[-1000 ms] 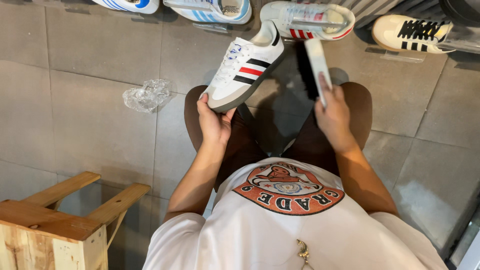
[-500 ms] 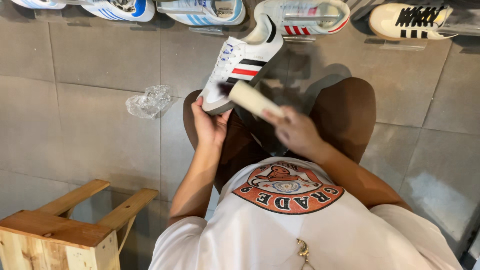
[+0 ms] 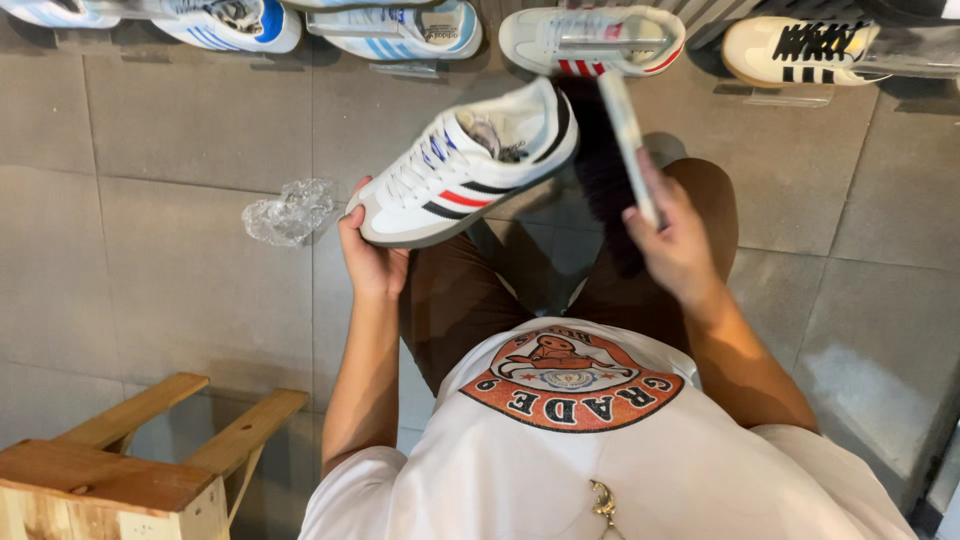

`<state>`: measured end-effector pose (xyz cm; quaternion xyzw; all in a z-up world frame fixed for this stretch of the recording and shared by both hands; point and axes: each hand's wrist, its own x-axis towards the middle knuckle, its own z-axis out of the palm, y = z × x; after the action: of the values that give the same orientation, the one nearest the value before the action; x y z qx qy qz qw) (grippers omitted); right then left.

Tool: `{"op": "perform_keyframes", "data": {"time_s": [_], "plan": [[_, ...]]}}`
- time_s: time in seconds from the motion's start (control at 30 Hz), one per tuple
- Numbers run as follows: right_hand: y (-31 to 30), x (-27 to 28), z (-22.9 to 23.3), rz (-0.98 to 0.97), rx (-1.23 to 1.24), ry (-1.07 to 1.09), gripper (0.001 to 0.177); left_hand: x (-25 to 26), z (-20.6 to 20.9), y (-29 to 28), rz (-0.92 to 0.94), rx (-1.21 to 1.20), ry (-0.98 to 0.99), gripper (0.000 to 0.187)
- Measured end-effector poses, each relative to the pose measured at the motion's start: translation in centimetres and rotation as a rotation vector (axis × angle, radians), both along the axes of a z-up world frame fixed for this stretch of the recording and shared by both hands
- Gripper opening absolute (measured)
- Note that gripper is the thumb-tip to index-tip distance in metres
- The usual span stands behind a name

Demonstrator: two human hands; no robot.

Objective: The person picks up a white sneaker with red stripes and uses a brush to clean its surface. They rotate the shoe to access different areas, then place it back on the shelf. Later, they sit on the floor and continue brushing another sneaker.

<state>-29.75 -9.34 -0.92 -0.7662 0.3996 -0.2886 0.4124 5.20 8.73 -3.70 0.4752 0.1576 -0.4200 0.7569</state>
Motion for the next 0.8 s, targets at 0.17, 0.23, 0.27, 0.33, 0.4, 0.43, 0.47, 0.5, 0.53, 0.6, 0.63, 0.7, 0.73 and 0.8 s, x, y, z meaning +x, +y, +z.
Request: {"op": "perform_keyframes", "data": {"time_s": [0.17, 0.23, 0.27, 0.33, 0.4, 0.43, 0.47, 0.5, 0.53, 0.6, 0.63, 0.7, 0.73, 0.8], "plan": [[2.1, 0.6, -0.6, 0.072, 0.065, 0.01, 0.068, 1.8, -0.8, 0.6, 0.117, -0.096, -0.215, 0.055], [2.6, 0.6, -0.2, 0.08, 0.097, -0.058, 0.067, 2.9, -0.9, 0.9, 0.105, -0.096, -0.269, 0.057], [2.8, 0.5, 0.1, 0.093, 0.132, -0.128, 0.066, 3.4, -0.9, 1.3, 0.098, -0.093, -0.326, 0.059], [3.1, -0.1, -0.7, 0.107, 0.165, -0.165, 0.066, 3.9, -1.2, 1.6, 0.083, -0.091, -0.356, 0.058], [3.1, 0.2, -1.1, 0.122, 0.194, -0.203, 0.067, 4.1, -1.5, 1.8, 0.069, -0.094, -0.387, 0.057], [3.1, 0.8, -1.0, 0.108, 0.236, -0.256, 0.066, 4.0, -1.5, 1.9, 0.09, -0.109, -0.35, 0.057], [3.2, 1.3, -1.0, 0.09, 0.279, -0.307, 0.066, 3.8, -1.7, 2.0, 0.108, -0.122, -0.31, 0.058], [3.3, 1.2, -2.0, 0.089, 0.278, -0.302, 0.066, 3.8, -1.4, 2.2, 0.108, -0.123, -0.305, 0.058], [3.2, 1.2, -3.0, 0.108, 0.294, -0.244, 0.067, 3.7, -1.3, 2.2, 0.155, -0.151, -0.235, 0.059], [3.4, 1.3, -4.0, 0.131, 0.305, -0.183, 0.068, 3.9, -1.0, 1.8, 0.208, -0.183, -0.162, 0.061], [3.7, 1.3, -3.9, 0.12, 0.364, -0.111, 0.068, 4.2, -0.9, 1.5, 0.218, -0.205, -0.063, 0.059], [4.1, 1.3, -3.6, 0.122, 0.433, -0.03, 0.067, 3.6, 0.1, 1.2, 0.243, -0.218, 0.039, 0.057], [4.0, 1.5, -3.3, 0.102, 0.454, -0.059, 0.067, 3.3, 0.9, 0.7, 0.226, -0.199, 0.077, 0.058], [3.8, 1.9, -2.3, 0.08, 0.474, -0.087, 0.066, 3.2, 1.2, 0.2, 0.208, -0.179, 0.117, 0.059]]}}
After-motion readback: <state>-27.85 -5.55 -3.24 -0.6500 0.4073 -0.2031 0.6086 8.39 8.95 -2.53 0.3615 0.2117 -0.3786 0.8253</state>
